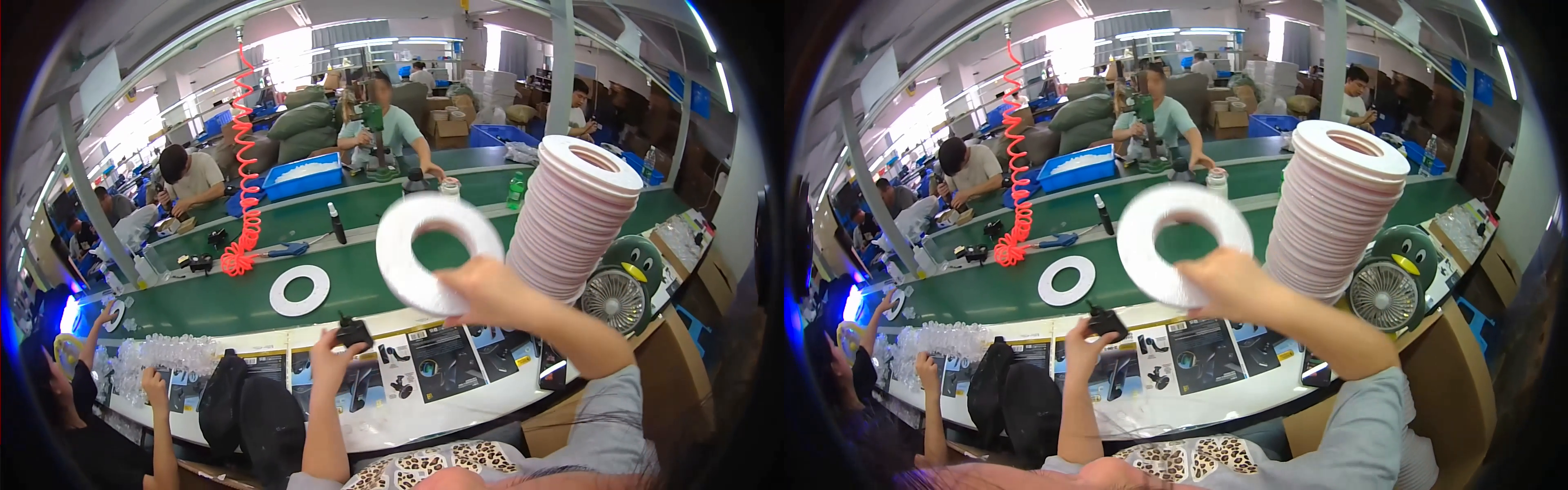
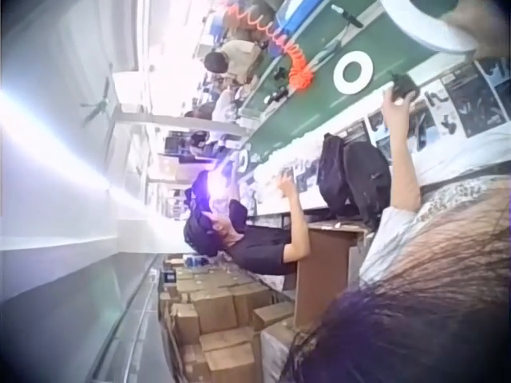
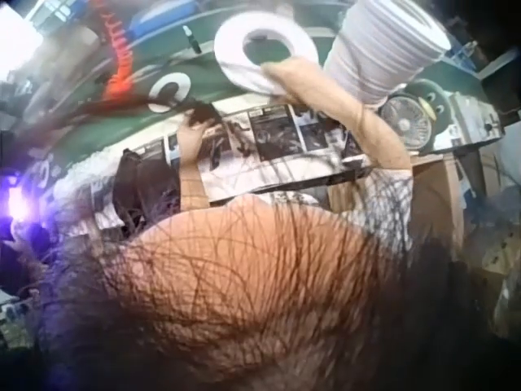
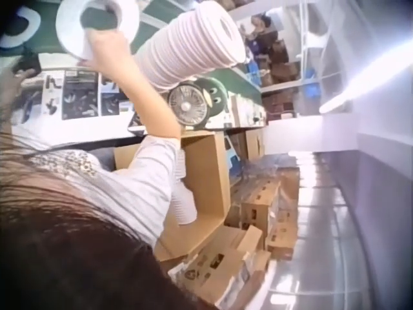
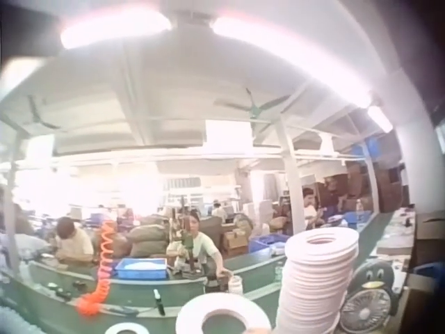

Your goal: Applying adhesive to circular plastic rings as part of a light fixture assembly process.

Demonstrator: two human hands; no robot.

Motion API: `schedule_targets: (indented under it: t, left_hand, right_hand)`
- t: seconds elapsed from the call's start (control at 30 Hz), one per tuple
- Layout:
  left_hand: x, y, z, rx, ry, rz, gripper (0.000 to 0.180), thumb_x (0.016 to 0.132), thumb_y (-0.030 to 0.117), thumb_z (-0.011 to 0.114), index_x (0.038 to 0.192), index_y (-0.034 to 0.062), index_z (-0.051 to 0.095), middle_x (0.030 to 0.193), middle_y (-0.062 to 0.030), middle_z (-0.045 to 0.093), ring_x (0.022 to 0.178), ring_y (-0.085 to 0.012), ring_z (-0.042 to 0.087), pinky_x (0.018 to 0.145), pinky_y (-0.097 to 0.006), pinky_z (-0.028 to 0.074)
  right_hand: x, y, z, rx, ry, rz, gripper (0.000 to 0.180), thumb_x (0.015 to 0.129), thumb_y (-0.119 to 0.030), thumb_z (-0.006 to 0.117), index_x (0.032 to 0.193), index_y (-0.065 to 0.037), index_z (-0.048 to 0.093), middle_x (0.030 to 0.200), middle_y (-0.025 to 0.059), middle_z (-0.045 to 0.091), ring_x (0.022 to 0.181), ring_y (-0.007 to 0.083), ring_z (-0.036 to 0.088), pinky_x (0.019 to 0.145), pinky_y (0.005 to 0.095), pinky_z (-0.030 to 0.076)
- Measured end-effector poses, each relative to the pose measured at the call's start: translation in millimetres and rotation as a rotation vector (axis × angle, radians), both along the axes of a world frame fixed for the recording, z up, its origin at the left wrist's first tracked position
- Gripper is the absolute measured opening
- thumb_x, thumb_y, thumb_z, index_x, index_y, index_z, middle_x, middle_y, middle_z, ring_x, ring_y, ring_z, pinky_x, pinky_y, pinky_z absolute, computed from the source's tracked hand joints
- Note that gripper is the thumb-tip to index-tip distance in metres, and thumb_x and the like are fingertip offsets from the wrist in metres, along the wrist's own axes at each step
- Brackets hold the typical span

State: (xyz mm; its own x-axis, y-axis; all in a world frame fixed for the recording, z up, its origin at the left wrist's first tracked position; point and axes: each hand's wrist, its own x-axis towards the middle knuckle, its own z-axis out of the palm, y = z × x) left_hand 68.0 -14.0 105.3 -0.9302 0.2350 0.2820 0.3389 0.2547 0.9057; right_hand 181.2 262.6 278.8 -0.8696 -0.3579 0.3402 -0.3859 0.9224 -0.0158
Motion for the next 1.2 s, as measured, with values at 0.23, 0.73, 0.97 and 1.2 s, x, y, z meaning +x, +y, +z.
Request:
schedule_targets:
  t: [0.23,0.73,0.97,1.2]
  left_hand:
    - [11.6,-54.1,6.3,-0.030,0.109,0.186,0.036,0.065,0.008,0.081,0.094,-0.0057,0.064,0.084,-0.0124,0.070,0.081,-0.0192,0.066,0.091,-0.031,0.042]
    - [9.3,30.0,14.7,0.223,-0.077,-0.164,0.041,0.067,0.005,0.080,0.103,-0.0025,0.063,0.094,-0.0076,0.067,0.089,-0.0142,0.062,0.083,-0.028,0.047]
    - [9.8,76.2,7.5,0.249,-0.107,-0.275,0.044,0.069,0.002,0.078,0.109,-0.0023,0.060,0.102,-0.0086,0.065,0.098,-0.0156,0.061,0.090,-0.030,0.046]
    - [23.3,80.4,2.7,0.155,-0.037,-0.298,0.056,0.073,0.017,0.076,0.122,0.0008,0.054,0.118,-0.0112,0.060,0.111,-0.0217,0.056,0.097,-0.035,0.041]
  right_hand:
    - [-17.2,-38.0,-167.3,0.012,-0.391,0.183,0.060,0.067,-0.044,0.076,0.111,-0.006,0.059,0.078,0.0169,0.066,0.076,0.0364,0.065,0.069,0.0437,0.052]
    - [-6.6,-19.7,-177.3,-0.664,-0.367,0.102,0.073,0.080,-0.029,0.072,0.139,-0.005,0.036,0.137,0.0214,0.042,0.124,0.0336,0.047,0.103,0.0394,0.039]
    - [-24.3,-38.4,-193.6,-1.602,-0.389,0.260,0.062,0.083,-0.009,0.069,0.135,-0.004,0.036,0.127,0.0133,0.049,0.113,0.0203,0.054,0.092,0.0336,0.048]
    - [-23.0,-43.3,-202.0,-1.908,-0.396,0.111,0.038,0.088,-0.006,0.063,0.121,-0.002,0.044,0.115,0.0107,0.057,0.102,0.0186,0.060,0.093,0.0337,0.049]
